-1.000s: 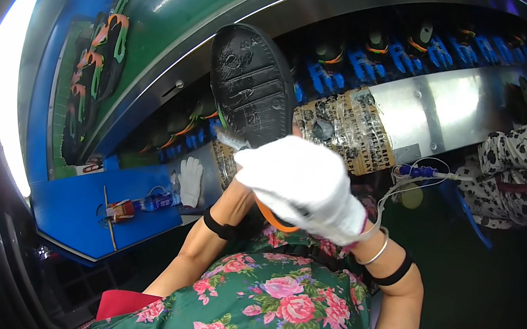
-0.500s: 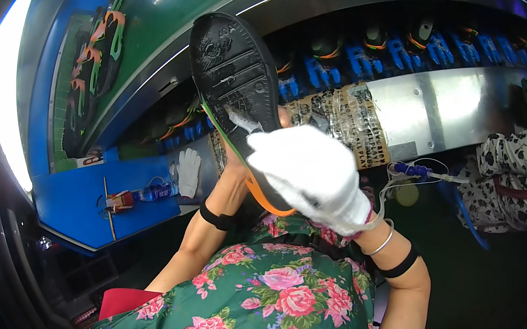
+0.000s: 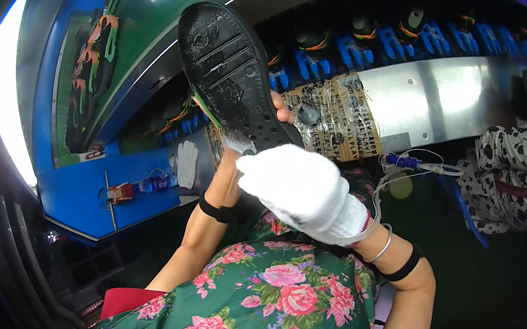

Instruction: Apply liquid adhesive or primer to the bottom of shoe soles using a manual brush.

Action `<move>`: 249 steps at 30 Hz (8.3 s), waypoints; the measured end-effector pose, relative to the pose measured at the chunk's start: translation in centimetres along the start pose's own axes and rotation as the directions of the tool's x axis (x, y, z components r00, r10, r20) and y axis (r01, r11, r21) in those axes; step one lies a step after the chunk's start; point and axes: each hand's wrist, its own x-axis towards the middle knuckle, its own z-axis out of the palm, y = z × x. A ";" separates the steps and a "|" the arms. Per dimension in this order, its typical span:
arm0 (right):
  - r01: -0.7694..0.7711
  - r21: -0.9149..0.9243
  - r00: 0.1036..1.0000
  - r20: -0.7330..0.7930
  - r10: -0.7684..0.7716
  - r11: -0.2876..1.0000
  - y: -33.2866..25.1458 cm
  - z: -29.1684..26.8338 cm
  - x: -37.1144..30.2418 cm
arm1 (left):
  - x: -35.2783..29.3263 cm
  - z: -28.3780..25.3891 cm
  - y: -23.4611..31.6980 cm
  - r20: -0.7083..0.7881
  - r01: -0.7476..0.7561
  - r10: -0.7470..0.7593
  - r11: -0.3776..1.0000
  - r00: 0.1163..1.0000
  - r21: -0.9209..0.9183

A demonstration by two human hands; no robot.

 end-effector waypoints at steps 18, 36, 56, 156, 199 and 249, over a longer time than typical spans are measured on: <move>-0.068 0.021 0.998 0.010 0.068 0.997 -0.3 1.4 0.4 | -0.1 0.6 3.2 0.181 -0.127 0.114 0.990 0.977 0.062; -0.223 0.169 0.971 -0.046 0.233 0.960 0.2 0.2 -0.3 | -0.2 1.2 4.4 0.109 -0.130 0.116 0.982 0.987 0.136; -0.289 0.241 0.934 -0.140 0.328 0.927 0.1 0.7 -1.7 | 1.4 1.7 5.6 0.301 -0.149 0.045 0.931 0.953 0.332; -0.384 0.379 0.919 0.070 0.388 0.842 1.1 -1.5 0.1 | -0.1 -0.2 6.7 -0.066 0.531 -0.528 0.846 0.847 0.043; -0.023 -0.310 0.990 -0.137 -0.021 0.950 -0.7 -2.3 4.1 | -5.3 2.8 -4.6 -0.297 0.100 -0.069 0.991 0.952 0.089; -0.055 0.150 0.991 -0.109 0.072 0.987 0.0 1.6 0.5 | -1.6 2.4 -0.2 0.116 0.009 0.013 0.982 0.993 -0.187</move>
